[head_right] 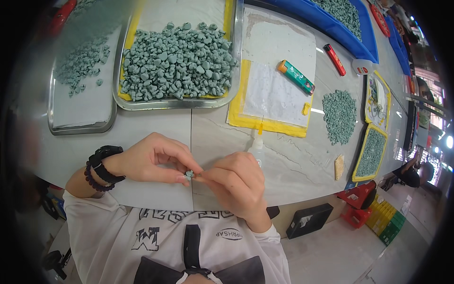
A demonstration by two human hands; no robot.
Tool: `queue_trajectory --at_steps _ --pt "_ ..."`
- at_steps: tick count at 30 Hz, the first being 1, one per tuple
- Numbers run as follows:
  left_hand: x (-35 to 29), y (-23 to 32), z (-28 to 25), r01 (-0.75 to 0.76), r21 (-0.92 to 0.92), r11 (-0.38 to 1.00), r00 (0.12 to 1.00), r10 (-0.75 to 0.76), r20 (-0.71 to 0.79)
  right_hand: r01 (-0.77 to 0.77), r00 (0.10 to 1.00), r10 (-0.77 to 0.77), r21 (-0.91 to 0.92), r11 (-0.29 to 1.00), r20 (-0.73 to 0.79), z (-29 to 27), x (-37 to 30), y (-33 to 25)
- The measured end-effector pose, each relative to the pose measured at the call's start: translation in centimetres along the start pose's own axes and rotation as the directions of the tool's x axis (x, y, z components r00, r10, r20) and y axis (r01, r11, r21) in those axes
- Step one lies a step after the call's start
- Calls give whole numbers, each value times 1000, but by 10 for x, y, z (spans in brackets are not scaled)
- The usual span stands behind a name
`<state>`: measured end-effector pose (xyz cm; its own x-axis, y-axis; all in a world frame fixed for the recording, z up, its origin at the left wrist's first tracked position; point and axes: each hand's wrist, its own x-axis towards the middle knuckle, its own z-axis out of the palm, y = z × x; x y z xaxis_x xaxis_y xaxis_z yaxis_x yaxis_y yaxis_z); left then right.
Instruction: Gluing small green plastic parts together at a factory workstation.
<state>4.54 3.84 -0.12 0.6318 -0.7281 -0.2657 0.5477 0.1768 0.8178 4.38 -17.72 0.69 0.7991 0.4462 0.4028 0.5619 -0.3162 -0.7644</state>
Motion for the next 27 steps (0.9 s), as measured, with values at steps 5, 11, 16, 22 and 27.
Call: queue_trajectory --at_steps 5,11,16,22,27 --pt "1 -1 7 -74 -58 996 985 63 -162 -140 989 144 137 981 -20 4 0 -11" --pt "-1 -8 7 -169 24 985 961 170 -219 -228 972 233 129 965 -26 12 -4 -15" --pt "-1 -8 7 -223 56 973 948 230 -221 -246 968 251 120 962 -24 12 -4 -15" --pt "-2 -10 7 -278 83 957 934 290 -207 -238 969 244 129 963 -31 13 -5 -14" --pt "-2 -10 8 -288 60 956 934 294 -201 -245 967 252 150 958 -31 13 -6 -14"
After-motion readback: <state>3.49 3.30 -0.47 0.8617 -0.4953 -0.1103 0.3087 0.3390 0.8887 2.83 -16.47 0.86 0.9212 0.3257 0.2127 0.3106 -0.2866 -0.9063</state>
